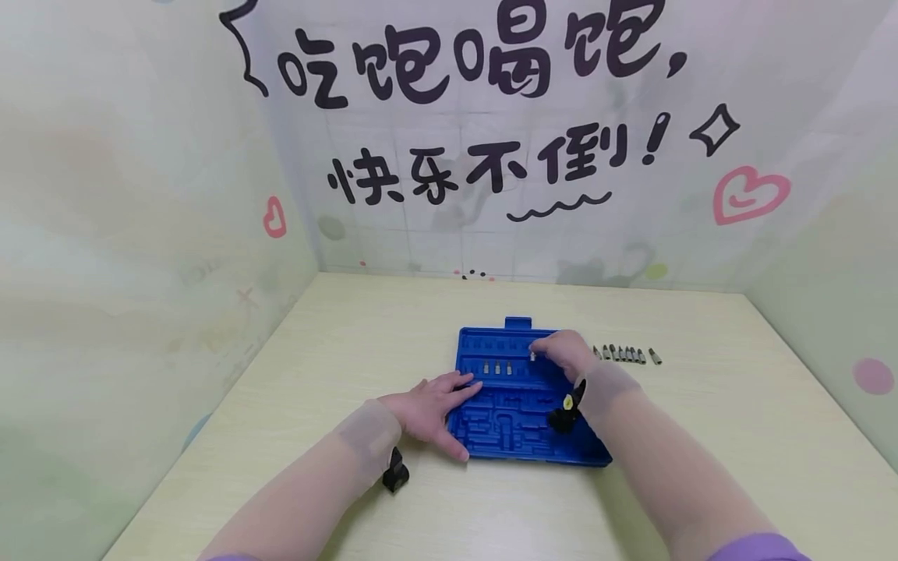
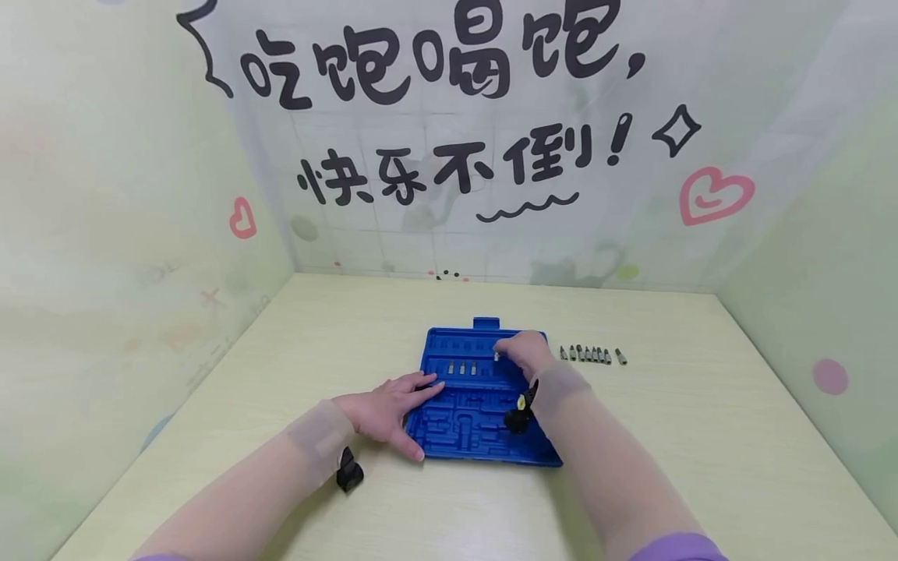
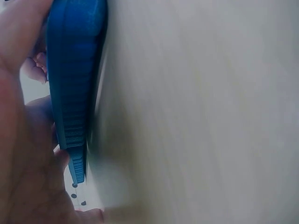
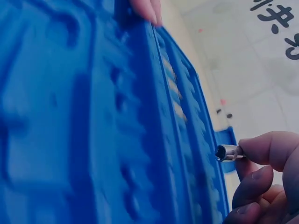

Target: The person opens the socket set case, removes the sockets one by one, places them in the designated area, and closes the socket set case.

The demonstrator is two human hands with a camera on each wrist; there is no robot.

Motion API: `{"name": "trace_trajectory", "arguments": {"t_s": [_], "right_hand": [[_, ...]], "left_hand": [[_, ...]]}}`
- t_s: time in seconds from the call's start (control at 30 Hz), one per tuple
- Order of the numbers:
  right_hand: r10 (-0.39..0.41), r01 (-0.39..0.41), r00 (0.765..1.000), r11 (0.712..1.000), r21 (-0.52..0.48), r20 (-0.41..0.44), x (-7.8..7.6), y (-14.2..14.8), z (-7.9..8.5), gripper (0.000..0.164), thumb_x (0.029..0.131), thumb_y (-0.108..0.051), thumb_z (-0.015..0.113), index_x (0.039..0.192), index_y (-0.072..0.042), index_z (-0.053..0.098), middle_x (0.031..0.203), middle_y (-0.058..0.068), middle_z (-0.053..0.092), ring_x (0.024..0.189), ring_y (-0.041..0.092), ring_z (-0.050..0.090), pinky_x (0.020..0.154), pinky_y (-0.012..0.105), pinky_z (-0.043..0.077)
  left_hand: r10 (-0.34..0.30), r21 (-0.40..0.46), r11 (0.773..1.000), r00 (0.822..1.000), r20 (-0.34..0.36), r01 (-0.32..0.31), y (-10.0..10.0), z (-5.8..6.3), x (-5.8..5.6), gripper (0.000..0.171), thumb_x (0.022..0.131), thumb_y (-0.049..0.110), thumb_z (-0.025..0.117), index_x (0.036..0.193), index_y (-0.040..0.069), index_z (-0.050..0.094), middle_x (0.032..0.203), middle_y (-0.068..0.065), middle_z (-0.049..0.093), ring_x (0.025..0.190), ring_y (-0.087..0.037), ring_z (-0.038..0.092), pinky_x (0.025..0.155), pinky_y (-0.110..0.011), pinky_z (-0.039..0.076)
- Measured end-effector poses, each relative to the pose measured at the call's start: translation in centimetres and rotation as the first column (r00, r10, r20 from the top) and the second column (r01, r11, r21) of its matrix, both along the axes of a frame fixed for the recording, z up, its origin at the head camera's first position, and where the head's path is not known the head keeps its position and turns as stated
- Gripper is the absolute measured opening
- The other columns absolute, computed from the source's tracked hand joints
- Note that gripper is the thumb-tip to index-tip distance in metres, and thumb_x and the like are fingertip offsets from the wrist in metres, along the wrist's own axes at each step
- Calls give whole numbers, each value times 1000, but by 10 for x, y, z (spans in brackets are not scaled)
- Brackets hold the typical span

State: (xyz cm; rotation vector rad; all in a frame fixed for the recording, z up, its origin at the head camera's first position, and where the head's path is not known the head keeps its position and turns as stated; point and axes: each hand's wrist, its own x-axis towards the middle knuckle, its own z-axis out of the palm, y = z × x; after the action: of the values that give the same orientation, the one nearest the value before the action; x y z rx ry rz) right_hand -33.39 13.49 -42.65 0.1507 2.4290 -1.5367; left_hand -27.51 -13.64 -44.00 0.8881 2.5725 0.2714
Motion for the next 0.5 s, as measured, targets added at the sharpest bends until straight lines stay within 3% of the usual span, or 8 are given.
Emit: {"name": "trace_trajectory", "arguments": {"t_s": [0.17,0.23,0.5], "right_hand": [[-29,30,999,999,37,-25,-2,20,7,20,93,-19,59,92,1,60,129,25,48,119,38,44,103,53,35],[-45,46,998,998,43,-35,-3,29,9,18,93,-18,59,88,0,57,128,25,48,118,38,44,103,53,34],[-64,68,997,992,107,-47,-2,72,14,33,94,-20,56,107,11,57,104,22,52,102,39,46,91,51,39]], "left_hand": [[6,-8,1000,1000,-4,-6,0,-2,0,112,69,70,71,156,29,13,161,5,5,147,-20,2,115,-54,10],[9,-16,1000,1000,-5,-9,0,-2,-1,112,69,70,70,156,30,13,161,6,5,147,-19,2,115,-54,10],[13,-18,1000,1000,3,-12,0,-2,-1,112,68,71,70,156,32,11,161,8,3,147,-18,0,115,-53,9]]}}
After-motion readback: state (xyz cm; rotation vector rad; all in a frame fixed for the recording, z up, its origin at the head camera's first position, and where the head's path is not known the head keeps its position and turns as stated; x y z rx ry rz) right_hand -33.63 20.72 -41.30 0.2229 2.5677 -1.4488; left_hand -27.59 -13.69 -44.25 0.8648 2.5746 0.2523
